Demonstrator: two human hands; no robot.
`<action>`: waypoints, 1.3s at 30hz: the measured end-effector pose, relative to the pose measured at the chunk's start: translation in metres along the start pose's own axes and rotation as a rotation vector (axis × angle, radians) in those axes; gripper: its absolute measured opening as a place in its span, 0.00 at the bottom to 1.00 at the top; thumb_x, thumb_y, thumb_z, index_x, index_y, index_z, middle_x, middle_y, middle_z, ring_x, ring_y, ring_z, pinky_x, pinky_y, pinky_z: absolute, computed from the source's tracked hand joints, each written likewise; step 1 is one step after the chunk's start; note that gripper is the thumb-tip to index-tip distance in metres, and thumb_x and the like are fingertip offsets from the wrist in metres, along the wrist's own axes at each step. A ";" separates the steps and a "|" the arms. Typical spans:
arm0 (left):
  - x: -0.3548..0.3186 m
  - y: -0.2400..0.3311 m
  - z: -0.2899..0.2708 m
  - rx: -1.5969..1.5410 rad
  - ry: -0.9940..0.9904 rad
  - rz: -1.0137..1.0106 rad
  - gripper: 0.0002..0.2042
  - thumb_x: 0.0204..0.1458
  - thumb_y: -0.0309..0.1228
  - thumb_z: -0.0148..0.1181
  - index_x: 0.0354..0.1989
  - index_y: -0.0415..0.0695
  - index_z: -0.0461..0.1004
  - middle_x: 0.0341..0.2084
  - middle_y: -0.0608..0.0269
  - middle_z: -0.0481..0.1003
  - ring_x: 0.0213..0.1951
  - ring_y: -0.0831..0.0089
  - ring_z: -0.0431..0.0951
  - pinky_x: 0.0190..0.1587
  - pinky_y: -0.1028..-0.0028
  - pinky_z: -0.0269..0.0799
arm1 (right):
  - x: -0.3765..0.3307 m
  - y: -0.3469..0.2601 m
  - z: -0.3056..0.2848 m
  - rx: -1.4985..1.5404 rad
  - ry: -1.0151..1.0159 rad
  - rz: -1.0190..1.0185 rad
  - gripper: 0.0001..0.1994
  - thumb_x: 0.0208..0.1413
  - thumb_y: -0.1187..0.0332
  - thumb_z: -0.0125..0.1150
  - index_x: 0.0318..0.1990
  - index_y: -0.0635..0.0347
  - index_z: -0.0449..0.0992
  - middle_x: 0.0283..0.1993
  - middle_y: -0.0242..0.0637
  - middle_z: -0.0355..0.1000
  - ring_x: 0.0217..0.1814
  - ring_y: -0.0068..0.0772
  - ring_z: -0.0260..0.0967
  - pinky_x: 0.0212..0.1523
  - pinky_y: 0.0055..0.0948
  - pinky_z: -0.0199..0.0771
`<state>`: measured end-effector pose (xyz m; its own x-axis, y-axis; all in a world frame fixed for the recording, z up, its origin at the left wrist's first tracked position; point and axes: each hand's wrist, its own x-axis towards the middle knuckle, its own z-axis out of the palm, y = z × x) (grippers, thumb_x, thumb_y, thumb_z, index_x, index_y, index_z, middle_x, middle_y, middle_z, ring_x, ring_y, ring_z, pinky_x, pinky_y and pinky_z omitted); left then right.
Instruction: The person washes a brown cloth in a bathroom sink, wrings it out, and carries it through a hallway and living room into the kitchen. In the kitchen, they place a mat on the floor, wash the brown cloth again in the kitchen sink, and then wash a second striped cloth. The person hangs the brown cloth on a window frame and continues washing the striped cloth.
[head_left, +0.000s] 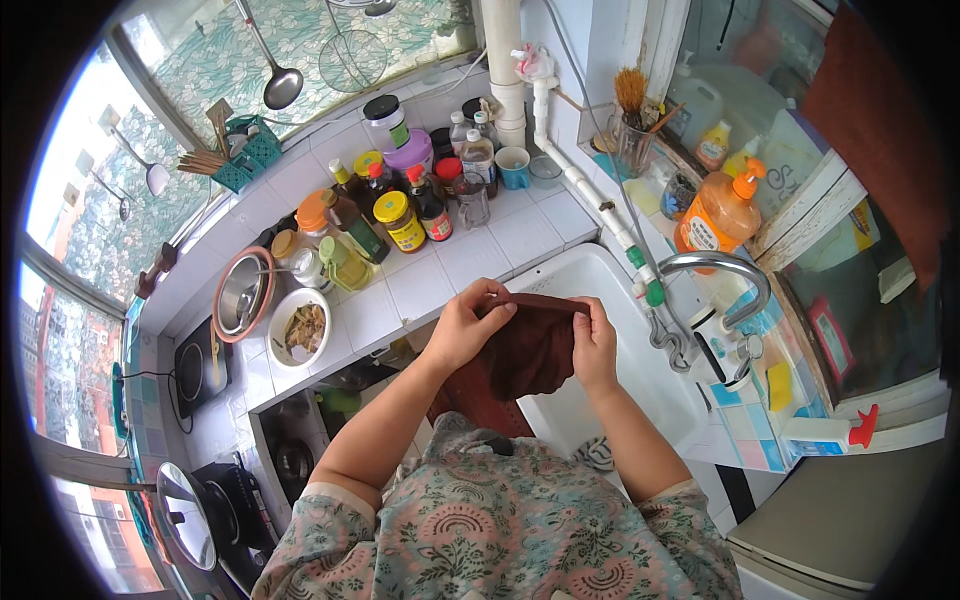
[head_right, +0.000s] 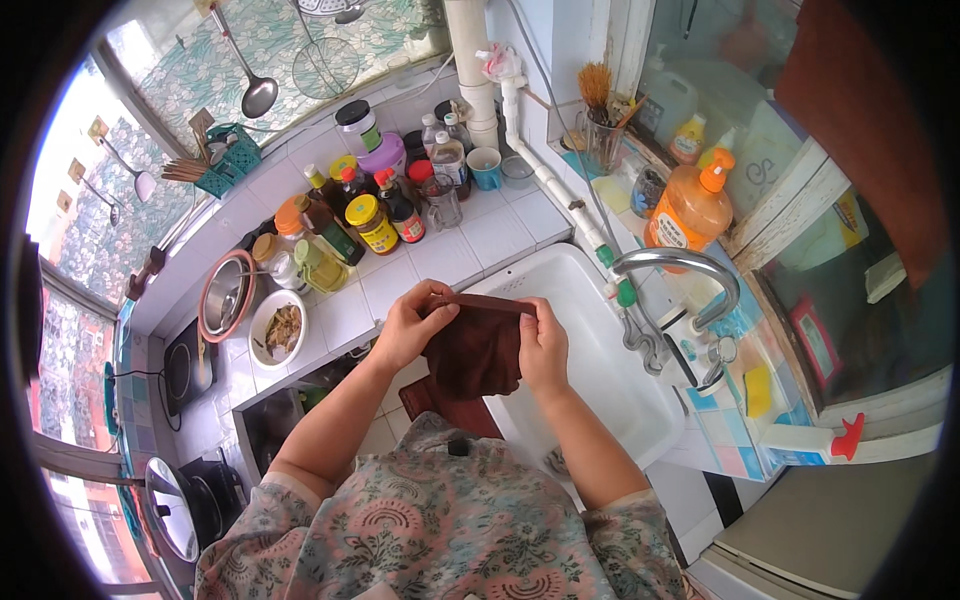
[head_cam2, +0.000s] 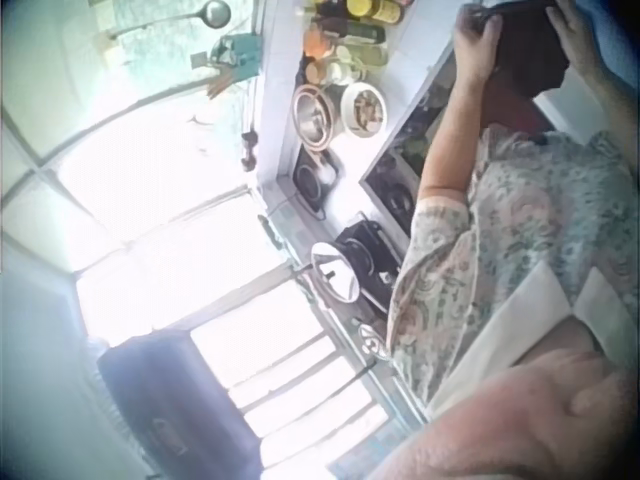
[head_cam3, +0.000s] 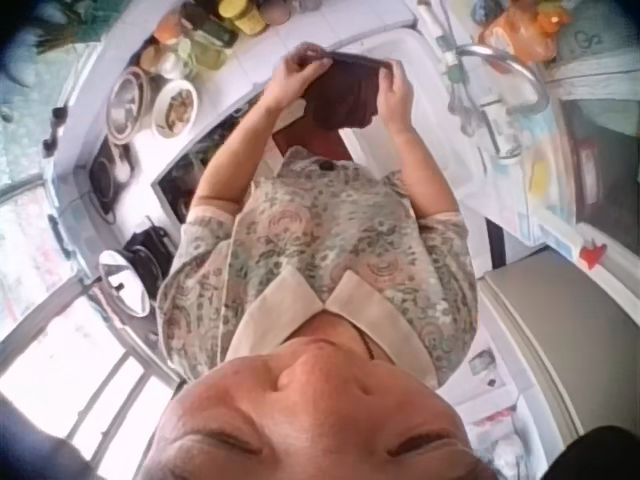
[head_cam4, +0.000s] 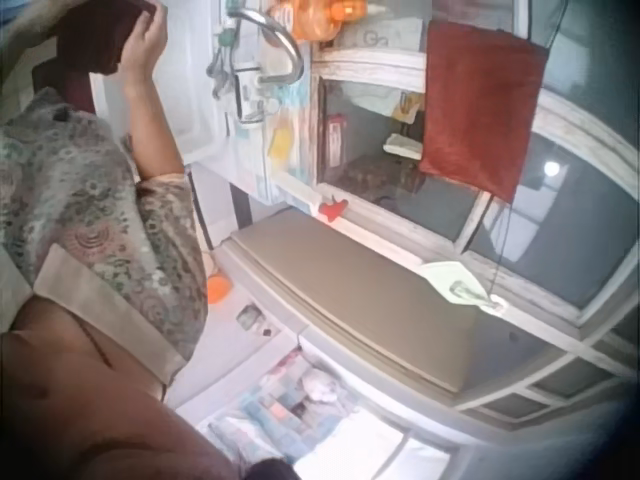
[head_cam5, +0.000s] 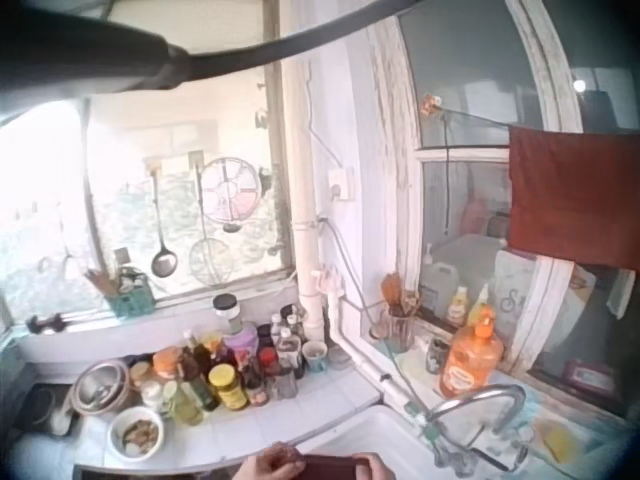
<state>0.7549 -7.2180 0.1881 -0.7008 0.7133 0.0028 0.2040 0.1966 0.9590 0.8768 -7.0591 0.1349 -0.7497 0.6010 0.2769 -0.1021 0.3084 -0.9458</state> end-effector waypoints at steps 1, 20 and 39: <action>0.006 0.002 -0.016 -0.297 -0.044 -0.161 0.13 0.53 0.36 0.56 0.41 0.41 0.68 0.28 0.64 0.73 0.31 0.78 0.72 0.36 0.78 0.69 | 0.005 -0.004 0.005 0.117 -0.018 0.149 0.10 0.62 0.69 0.39 0.43 0.62 0.68 0.38 0.36 0.71 0.38 0.28 0.68 0.41 0.28 0.69; 0.006 -0.128 -0.189 -0.333 -0.419 -0.091 0.15 0.53 0.30 0.53 0.49 0.39 0.66 0.33 0.64 0.73 0.36 0.76 0.73 0.41 0.78 0.69 | 0.056 -0.063 0.169 0.199 -0.064 0.226 0.15 0.63 0.59 0.43 0.44 0.60 0.71 0.43 0.33 0.72 0.45 0.23 0.67 0.48 0.26 0.64; 0.087 -0.128 -0.172 -1.216 -0.230 -0.460 0.24 0.54 0.30 0.50 0.61 0.47 0.56 0.56 0.59 0.62 0.56 0.66 0.64 0.58 0.64 0.62 | 0.120 -0.001 0.080 0.724 0.143 0.537 0.12 0.58 0.70 0.49 0.48 0.64 0.67 0.48 0.36 0.69 0.50 0.30 0.65 0.53 0.32 0.63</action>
<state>0.5503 -7.2962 0.1143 -0.3842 0.8653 -0.3218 -0.8450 -0.1892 0.5002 0.7342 -7.0462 0.1550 -0.7318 0.6307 -0.2581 -0.1844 -0.5479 -0.8159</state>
